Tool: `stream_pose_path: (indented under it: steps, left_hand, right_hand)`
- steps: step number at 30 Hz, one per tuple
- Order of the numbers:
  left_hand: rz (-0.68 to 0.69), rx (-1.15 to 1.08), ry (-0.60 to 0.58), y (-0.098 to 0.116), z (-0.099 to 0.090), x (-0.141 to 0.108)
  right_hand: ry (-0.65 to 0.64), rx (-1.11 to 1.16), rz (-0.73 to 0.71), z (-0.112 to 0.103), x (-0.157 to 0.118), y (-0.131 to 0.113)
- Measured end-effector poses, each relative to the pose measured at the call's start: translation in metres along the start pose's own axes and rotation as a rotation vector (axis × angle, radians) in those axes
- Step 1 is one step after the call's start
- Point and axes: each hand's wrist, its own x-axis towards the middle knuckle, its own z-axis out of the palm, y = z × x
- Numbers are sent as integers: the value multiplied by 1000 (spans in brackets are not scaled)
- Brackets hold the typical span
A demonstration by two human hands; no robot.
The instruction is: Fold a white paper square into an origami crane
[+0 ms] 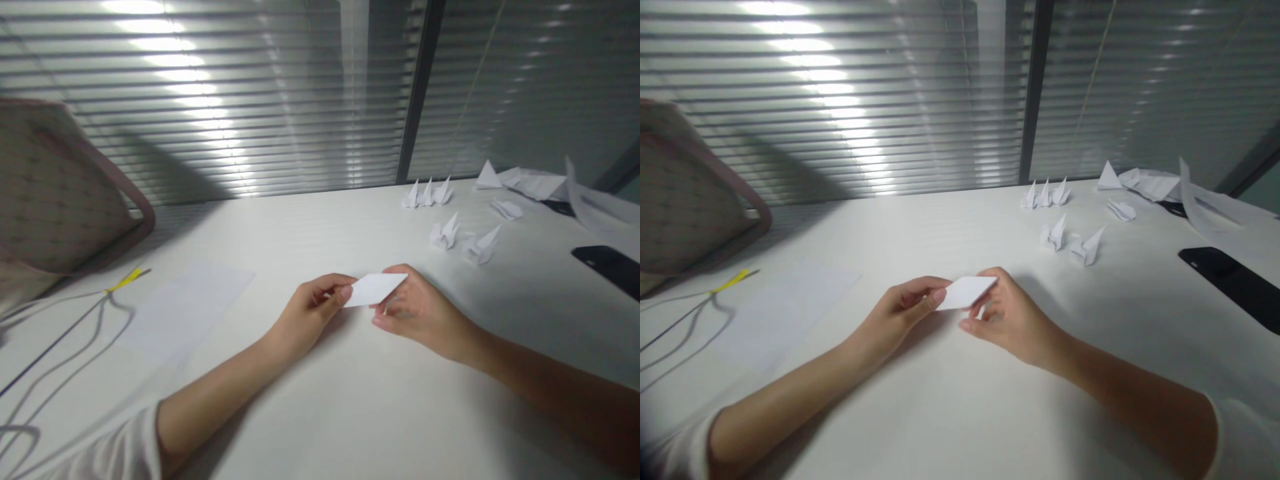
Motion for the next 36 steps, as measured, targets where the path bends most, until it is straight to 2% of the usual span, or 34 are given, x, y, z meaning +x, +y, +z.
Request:
stream_pose_path:
  steps: [2,4,7,9,12,14,18,23,27,33,36]
  left_hand:
    - [67,132,-27,-3,-15,4]
    - [170,307,-111,-6,-26,7]
    - [322,509,-201,-13,-29,10]
    - [391,586,-158,-16,-23,10]
    - [472,696,-13,-19,-12,7]
    - [519,744,16,-18,-6,0]
    - [625,840,-115,-12,-1,-22]
    - [535,910,-307,-5,-11,-35]
    - [530,857,-310,-3,-15,-31]
    - [523,813,-314,-3,-13,-28]
    - [518,821,-309,-3,-13,-29]
  right_hand:
    - [18,-225,-266,-11,1,2]
    - [-107,-509,-496,-19,1,2]
    - [-390,-755,-649,-21,1,3]
    - [-476,-818,-696,-17,0,4]
    - [-470,-840,-736,-9,0,6]
    - [-441,-840,-751,-8,0,5]
    - [-444,-823,-736,-10,-3,1]
    - [-461,-685,-611,-12,-8,-2]
    - [-418,-648,-660,-12,-4,0]
    - [-456,-588,-602,-18,-1,-2]
    - [-470,-635,-643,-21,-1,-2]
